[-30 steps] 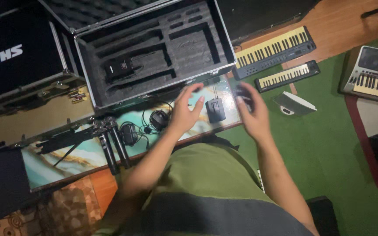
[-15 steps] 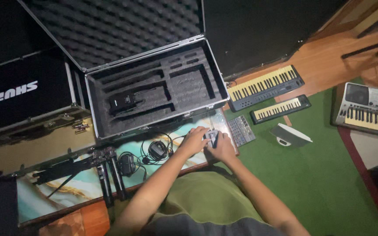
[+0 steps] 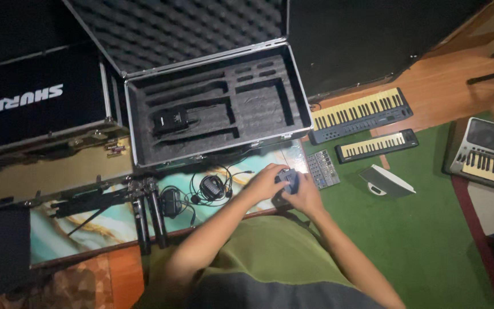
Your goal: The person picks up two wireless receivers and places them into a foam-lined flight case, followed by a wireless microphone and its antenna.
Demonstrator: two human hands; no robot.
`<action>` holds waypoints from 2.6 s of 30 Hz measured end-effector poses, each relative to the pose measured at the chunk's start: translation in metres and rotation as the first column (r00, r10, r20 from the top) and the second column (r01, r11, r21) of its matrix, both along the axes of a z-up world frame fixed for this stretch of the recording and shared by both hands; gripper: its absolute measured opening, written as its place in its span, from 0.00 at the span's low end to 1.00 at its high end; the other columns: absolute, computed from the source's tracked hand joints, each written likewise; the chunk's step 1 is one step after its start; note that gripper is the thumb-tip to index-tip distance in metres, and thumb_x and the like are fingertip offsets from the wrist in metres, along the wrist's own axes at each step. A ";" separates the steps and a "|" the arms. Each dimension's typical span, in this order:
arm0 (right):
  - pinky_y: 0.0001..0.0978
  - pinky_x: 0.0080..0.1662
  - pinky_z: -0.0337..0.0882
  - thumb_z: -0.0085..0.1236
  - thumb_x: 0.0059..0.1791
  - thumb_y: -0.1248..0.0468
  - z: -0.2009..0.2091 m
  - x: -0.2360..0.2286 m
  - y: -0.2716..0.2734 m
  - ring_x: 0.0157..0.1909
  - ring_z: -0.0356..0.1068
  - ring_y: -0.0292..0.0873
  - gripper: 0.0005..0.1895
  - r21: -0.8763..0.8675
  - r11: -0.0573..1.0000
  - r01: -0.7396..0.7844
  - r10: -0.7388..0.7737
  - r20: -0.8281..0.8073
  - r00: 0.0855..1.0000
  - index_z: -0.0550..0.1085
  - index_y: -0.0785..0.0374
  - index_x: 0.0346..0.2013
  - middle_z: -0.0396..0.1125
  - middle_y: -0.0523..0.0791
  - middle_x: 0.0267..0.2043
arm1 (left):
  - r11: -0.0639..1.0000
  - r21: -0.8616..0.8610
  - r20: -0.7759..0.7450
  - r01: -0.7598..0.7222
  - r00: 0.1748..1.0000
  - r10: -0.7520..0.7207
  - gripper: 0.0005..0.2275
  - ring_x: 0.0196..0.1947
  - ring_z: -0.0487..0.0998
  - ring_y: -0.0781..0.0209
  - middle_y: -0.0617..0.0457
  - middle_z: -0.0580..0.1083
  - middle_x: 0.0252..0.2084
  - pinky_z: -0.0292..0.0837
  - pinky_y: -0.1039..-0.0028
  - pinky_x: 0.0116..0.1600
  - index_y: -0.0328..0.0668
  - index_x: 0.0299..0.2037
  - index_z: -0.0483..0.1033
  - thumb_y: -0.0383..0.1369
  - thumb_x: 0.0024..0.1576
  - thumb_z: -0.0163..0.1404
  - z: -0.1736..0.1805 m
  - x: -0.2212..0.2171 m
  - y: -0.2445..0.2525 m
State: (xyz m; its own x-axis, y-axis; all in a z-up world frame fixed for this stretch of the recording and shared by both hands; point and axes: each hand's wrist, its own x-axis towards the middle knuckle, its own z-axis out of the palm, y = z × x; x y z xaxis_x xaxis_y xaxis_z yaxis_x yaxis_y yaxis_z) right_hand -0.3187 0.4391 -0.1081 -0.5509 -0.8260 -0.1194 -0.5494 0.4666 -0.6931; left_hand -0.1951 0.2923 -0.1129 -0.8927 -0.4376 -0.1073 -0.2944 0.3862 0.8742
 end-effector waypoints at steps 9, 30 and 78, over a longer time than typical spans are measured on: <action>0.46 0.55 0.70 0.71 0.33 0.54 0.083 -0.005 0.033 0.55 0.68 0.60 0.48 -0.019 0.954 -0.301 0.301 0.081 0.950 0.65 0.71 0.62 0.64 0.59 0.57 | 0.901 0.432 -0.034 0.029 0.999 -0.016 0.30 0.40 0.82 0.63 0.44 0.75 0.58 0.79 0.73 0.46 0.45 0.67 0.66 0.34 0.53 0.63 0.060 0.040 0.012; 0.33 0.50 0.71 0.64 0.47 0.50 0.161 0.000 -0.104 0.47 0.72 0.39 0.26 -0.042 0.864 -0.502 0.437 0.556 0.706 0.69 0.61 0.52 0.72 0.46 0.44 | 0.913 0.360 -0.304 -0.192 0.901 0.310 0.21 0.49 0.77 0.68 0.52 0.76 0.50 0.77 0.72 0.57 0.41 0.62 0.70 0.23 0.58 0.57 0.167 0.130 -0.050; 0.45 0.58 0.62 0.70 0.36 0.46 0.110 -0.014 -0.334 0.59 0.64 0.50 0.43 0.289 0.631 -0.720 0.756 -0.437 0.488 0.73 0.63 0.62 0.69 0.47 0.60 | 0.810 -0.567 0.148 -0.150 0.949 0.279 0.02 0.43 0.77 0.49 0.53 0.77 0.36 0.66 0.55 0.50 0.49 0.32 0.83 0.33 0.55 0.57 0.107 0.156 -0.274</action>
State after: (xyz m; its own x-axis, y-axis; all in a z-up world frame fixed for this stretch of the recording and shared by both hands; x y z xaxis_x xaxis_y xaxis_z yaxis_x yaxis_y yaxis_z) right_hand -0.3328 0.1050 0.0015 0.2671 -0.9585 -0.0999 -0.9462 -0.2412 -0.2158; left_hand -0.0391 0.0179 -0.0056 -0.7513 -0.6593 0.0294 -0.5804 0.6813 0.4460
